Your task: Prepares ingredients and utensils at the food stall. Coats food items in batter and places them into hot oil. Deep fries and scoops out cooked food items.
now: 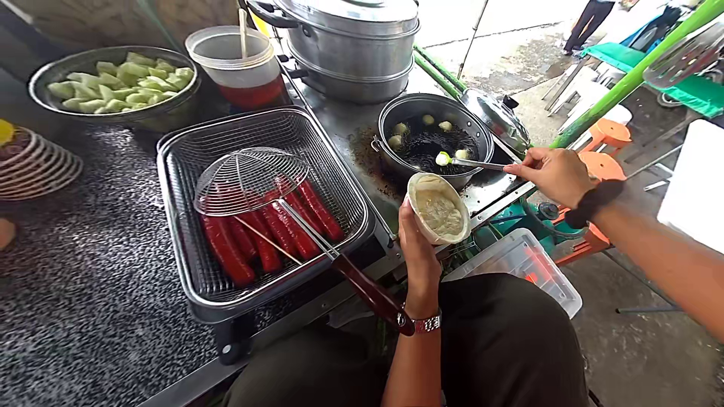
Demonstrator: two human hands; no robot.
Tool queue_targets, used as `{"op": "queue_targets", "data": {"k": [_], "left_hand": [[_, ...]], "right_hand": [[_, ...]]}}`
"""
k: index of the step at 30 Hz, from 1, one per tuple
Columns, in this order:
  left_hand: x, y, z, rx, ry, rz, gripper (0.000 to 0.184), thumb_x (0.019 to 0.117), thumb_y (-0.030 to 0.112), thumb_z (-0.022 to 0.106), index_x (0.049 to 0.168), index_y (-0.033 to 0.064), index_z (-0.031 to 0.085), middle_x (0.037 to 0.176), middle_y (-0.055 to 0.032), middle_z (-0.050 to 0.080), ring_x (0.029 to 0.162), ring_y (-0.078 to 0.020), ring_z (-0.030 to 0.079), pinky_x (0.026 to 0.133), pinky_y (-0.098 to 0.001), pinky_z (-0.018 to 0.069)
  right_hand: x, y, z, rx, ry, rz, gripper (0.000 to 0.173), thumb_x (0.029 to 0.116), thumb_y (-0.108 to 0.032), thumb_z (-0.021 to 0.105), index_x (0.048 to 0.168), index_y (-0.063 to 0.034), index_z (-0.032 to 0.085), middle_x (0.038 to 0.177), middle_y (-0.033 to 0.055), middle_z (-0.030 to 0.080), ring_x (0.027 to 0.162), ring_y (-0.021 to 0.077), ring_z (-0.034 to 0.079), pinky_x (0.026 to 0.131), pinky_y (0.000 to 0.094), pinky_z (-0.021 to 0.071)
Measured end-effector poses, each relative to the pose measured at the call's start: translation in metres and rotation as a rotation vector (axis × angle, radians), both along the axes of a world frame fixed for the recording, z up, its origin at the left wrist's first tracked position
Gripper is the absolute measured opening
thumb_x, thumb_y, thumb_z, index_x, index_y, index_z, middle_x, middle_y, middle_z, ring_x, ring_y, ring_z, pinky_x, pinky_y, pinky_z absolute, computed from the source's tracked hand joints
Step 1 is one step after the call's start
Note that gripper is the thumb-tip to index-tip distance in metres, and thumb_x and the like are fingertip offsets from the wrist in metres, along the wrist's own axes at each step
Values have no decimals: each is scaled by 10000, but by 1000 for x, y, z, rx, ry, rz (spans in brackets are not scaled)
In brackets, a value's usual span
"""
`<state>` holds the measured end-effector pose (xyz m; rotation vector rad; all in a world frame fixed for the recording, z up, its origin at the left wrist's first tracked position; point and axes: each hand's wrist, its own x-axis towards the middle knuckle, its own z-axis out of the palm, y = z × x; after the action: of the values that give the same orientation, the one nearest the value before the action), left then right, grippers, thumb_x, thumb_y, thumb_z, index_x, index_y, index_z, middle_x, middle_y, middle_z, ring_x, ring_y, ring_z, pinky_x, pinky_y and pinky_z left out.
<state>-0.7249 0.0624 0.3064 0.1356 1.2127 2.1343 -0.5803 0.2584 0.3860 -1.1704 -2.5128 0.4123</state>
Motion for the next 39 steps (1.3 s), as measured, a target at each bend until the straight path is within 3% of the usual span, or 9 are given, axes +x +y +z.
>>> {"op": "queue_targets", "data": {"k": [3,7,12,14,25,30,34,37,39], "left_hand": [[-1,-1,2,-20,-27,7,495,1082,505,318,1368,199,582,1190,-78,685,1058,-213,685,836,-441,593],[-2,-1,3,-28,-57,-3,519,1068,542,312,1363,210,580,1184,-91,686,1043,-244,689,799,-462,595],[-3,-3,7,-25,-90,-26,527,1060,572,305,1362,238,579,1167,-91,696,1010,-237,703,756,-440,605],[-3,-4,7,-16,-87,-32,522,1060,577,308,1353,242,581,1155,-82,702,993,-231,713,730,-439,618],[-1,-6,10,-20,-38,-42,512,1048,585,346,1314,232,603,1101,-46,704,955,-178,711,721,-383,614],[-3,-3,3,-37,39,-22,518,1042,560,388,1375,212,577,1126,-55,699,970,-178,697,750,-389,602],[-1,-1,2,-39,22,-7,495,1055,529,386,1385,199,552,1126,-64,694,956,-170,699,735,-362,601],[0,0,1,-31,-4,-14,482,1058,522,375,1366,211,577,1159,-70,692,1006,-187,694,764,-384,600],[0,0,2,-21,-20,-18,488,1066,513,353,1375,207,578,1200,-82,681,1054,-218,683,810,-436,596]], "right_hand": [[0,5,-19,553,-66,228,371,996,-299,654,886,55,668,895,260,680,868,475,689,635,611,515],[0,13,-29,847,-85,359,359,1041,-270,554,910,40,680,917,248,688,848,474,673,608,546,506],[3,-1,1,412,104,281,392,988,-337,668,912,46,696,906,230,687,843,396,684,678,584,519],[10,-10,23,274,203,385,380,946,-377,717,882,-2,711,841,127,683,744,205,658,669,419,538],[7,-51,55,626,-1,820,456,982,-408,596,687,-64,651,649,56,578,576,203,584,463,350,390],[15,-50,38,-232,146,434,296,875,-325,796,689,-168,627,593,-87,574,508,-8,496,471,177,375],[10,-36,28,-864,281,53,317,1020,-154,619,711,-87,601,548,-24,540,392,3,376,366,141,277],[1,-13,7,-641,263,-62,317,1006,-217,656,723,-99,577,553,-45,526,421,10,376,407,173,293],[-3,-1,-6,-255,127,-36,338,965,-295,723,765,-47,608,645,32,551,572,139,482,571,358,397]]}}
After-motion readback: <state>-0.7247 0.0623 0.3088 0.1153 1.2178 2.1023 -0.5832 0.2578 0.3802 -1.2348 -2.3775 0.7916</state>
